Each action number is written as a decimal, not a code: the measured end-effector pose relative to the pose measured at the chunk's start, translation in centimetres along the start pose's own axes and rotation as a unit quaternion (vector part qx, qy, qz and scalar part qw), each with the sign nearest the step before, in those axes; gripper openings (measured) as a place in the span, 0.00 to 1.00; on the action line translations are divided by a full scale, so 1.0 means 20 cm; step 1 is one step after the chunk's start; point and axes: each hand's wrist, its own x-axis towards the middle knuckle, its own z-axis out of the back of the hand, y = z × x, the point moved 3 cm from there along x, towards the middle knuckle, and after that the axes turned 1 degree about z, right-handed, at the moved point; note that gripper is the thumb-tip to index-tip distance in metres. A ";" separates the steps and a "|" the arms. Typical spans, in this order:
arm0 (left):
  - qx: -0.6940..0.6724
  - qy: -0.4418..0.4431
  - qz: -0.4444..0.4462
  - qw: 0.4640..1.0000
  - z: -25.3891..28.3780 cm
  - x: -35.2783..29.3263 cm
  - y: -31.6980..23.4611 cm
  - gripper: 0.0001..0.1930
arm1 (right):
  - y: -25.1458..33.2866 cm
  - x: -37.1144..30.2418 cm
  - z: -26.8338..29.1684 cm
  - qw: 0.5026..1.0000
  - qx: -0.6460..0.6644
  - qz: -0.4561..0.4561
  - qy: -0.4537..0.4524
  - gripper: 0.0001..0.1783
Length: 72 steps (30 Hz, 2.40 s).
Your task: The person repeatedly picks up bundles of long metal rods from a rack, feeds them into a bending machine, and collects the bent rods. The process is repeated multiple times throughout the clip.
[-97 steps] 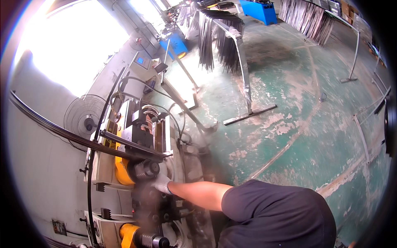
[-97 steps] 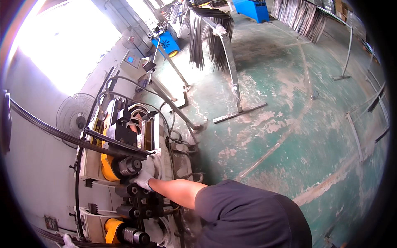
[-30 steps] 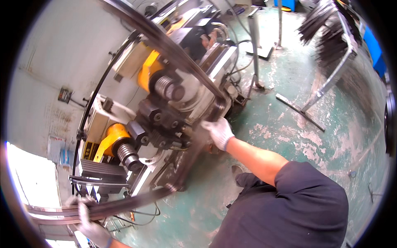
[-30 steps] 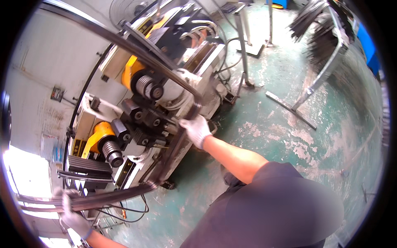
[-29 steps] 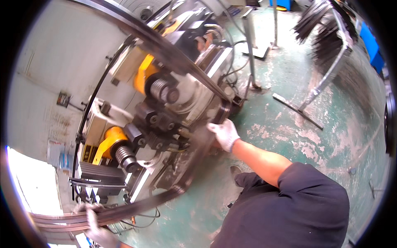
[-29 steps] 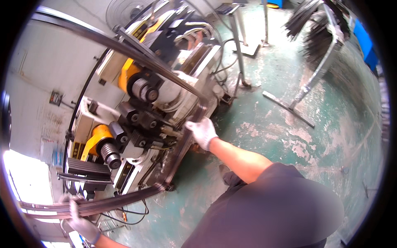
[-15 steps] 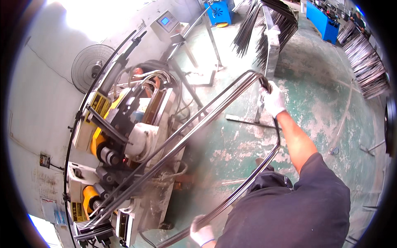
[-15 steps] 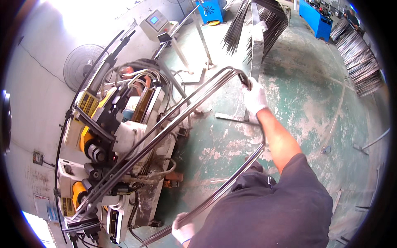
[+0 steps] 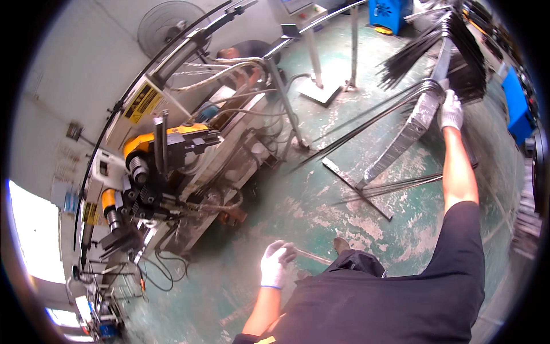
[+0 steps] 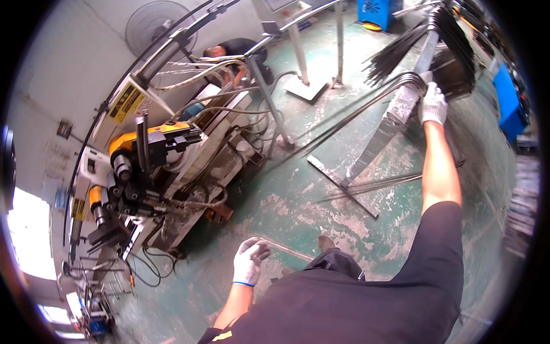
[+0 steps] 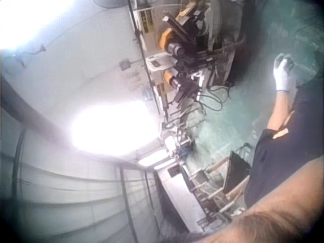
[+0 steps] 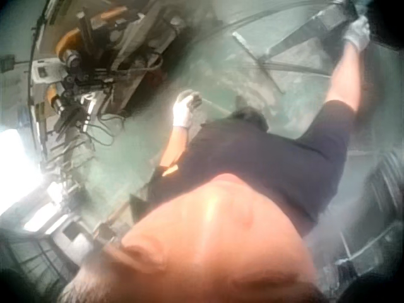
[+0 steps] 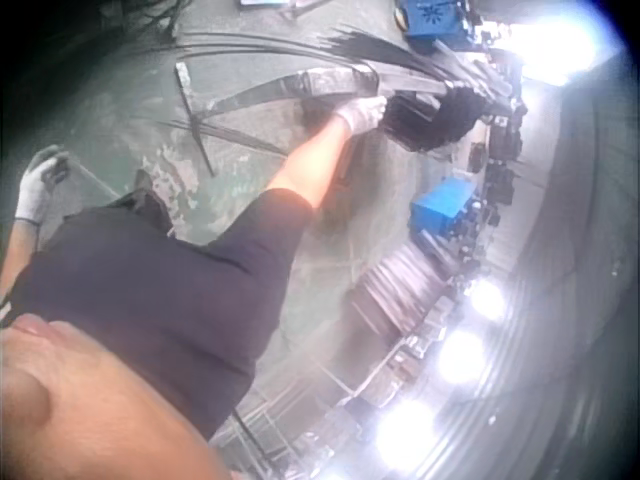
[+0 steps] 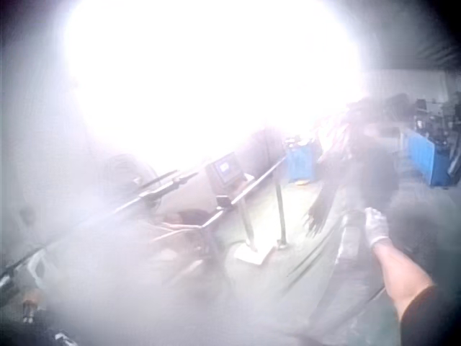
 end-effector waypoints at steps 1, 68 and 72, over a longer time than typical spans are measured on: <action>0.001 -0.026 -0.009 1.000 0.05 -0.03 -0.02 0.15 | -0.01 0.09 -0.02 0.999 -0.038 -0.021 0.015 0.23; 0.740 -0.055 -0.395 0.542 -2.71 3.31 -2.03 0.20 | 2.78 2.12 -1.67 0.786 0.595 0.135 0.104 0.12; 0.792 -0.072 -0.357 0.490 -2.79 3.38 -2.01 0.17 | 3.00 2.35 -1.93 0.775 0.562 0.248 0.148 0.12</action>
